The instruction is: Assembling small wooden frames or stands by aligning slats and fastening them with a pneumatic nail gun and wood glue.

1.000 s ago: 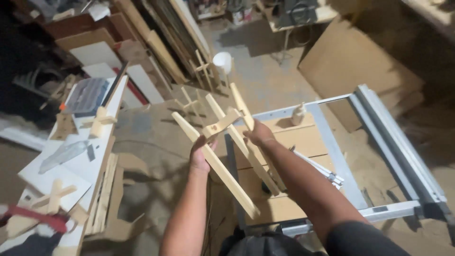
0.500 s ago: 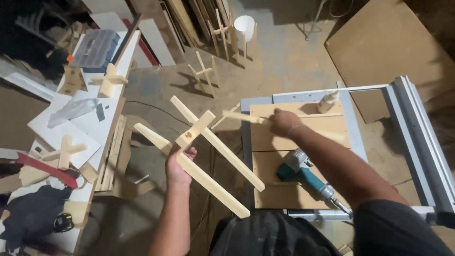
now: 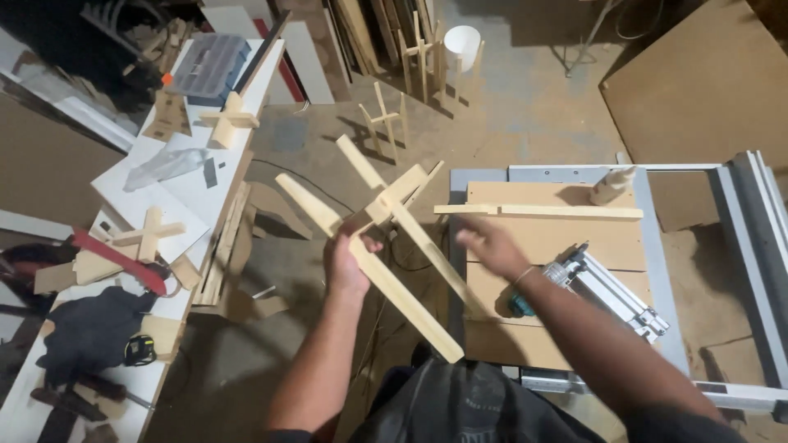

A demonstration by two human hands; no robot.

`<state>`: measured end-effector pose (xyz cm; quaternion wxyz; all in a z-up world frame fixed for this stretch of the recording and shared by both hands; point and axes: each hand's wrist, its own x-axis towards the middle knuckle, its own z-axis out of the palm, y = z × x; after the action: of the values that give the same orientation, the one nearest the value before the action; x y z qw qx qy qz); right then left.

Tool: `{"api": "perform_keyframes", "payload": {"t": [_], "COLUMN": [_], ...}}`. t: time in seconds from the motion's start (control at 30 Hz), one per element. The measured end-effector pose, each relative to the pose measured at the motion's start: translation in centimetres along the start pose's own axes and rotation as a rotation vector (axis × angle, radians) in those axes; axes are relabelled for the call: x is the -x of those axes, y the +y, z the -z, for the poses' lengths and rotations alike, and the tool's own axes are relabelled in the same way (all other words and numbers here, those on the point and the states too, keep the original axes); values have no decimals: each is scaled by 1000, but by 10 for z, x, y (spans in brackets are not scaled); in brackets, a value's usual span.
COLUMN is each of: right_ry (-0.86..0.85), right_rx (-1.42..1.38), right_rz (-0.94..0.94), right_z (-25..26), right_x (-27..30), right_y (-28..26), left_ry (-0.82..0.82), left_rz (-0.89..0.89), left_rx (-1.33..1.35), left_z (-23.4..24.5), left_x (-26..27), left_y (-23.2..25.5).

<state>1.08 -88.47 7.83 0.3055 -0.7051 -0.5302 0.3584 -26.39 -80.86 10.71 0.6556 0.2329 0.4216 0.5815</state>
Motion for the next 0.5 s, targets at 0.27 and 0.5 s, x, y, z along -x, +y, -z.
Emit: {"api": "perform_keyframes", "payload": {"t": [0.27, 0.5], "right_ry": [-63, -984], "right_rx": [-9, -1129], "right_rz": [-158, 114], "right_z": [-31, -33], "right_x": [47, 44], "right_y": [-92, -25], "left_ry": [-258, -690], "left_rz": [-34, 177], "left_rx": [106, 30], "left_z": [-27, 9], "left_x": [-1, -14], "left_y": [34, 78]}}
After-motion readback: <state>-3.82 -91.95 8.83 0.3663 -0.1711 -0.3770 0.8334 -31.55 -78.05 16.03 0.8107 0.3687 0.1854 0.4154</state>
